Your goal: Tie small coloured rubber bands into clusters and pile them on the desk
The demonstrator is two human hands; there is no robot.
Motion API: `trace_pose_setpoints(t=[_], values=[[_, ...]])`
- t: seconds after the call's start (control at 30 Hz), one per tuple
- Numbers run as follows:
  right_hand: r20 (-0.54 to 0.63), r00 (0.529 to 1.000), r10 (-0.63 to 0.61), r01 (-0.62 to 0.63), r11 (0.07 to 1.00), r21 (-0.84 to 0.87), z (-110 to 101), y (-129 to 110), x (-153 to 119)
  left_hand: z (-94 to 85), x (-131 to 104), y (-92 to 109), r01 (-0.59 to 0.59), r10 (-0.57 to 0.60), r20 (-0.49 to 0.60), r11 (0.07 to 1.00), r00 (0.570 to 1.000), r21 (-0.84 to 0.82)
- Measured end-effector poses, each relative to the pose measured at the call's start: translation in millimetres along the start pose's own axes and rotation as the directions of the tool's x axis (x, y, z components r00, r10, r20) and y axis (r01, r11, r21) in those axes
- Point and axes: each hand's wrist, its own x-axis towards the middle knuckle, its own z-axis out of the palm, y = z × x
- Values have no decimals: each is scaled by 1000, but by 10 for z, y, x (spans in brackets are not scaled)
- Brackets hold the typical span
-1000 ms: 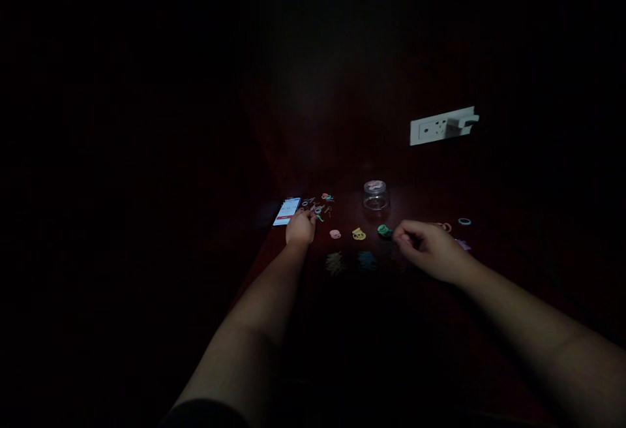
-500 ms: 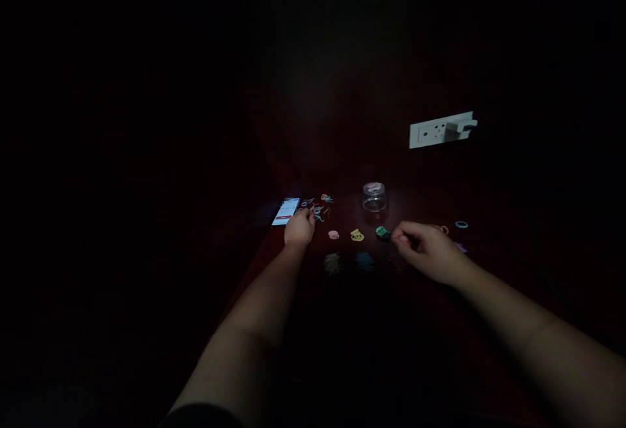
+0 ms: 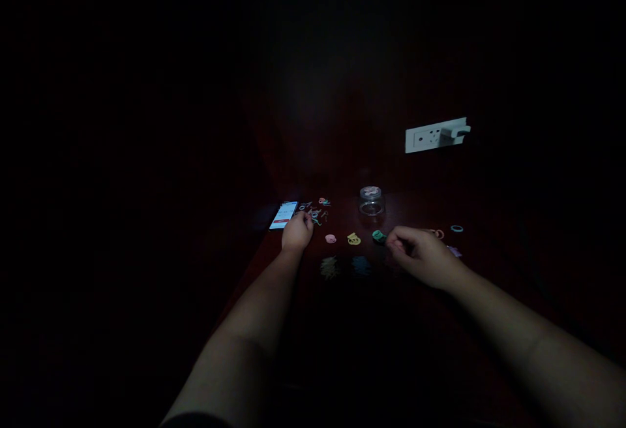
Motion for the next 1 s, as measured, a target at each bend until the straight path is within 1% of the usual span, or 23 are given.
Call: trace_pose_setpoints(t=[0.1,0.4,0.6,0.7,1.0], values=[[12,1000,1,-1,1000,8,2,0,-1,0,0,-1,-3,3,-6,1000,1000,-13],[-1,1000,5,-5,1000,3,1,-2,5,31,-8,-50,-45,43,-30,997,999,-66],[-4,1000,5,-5,1000,5,12,26,13,29,0,-70,-76,71,-40,988,997,-136],[-2,1000,7,-7,1000,11,21,48,9,21,-7,-76,-62,57,-31,979,998,-192],[12,1000,20,-20,999,26,17,39,6,30,-17,-87,50,-41,32,920,999,-390]])
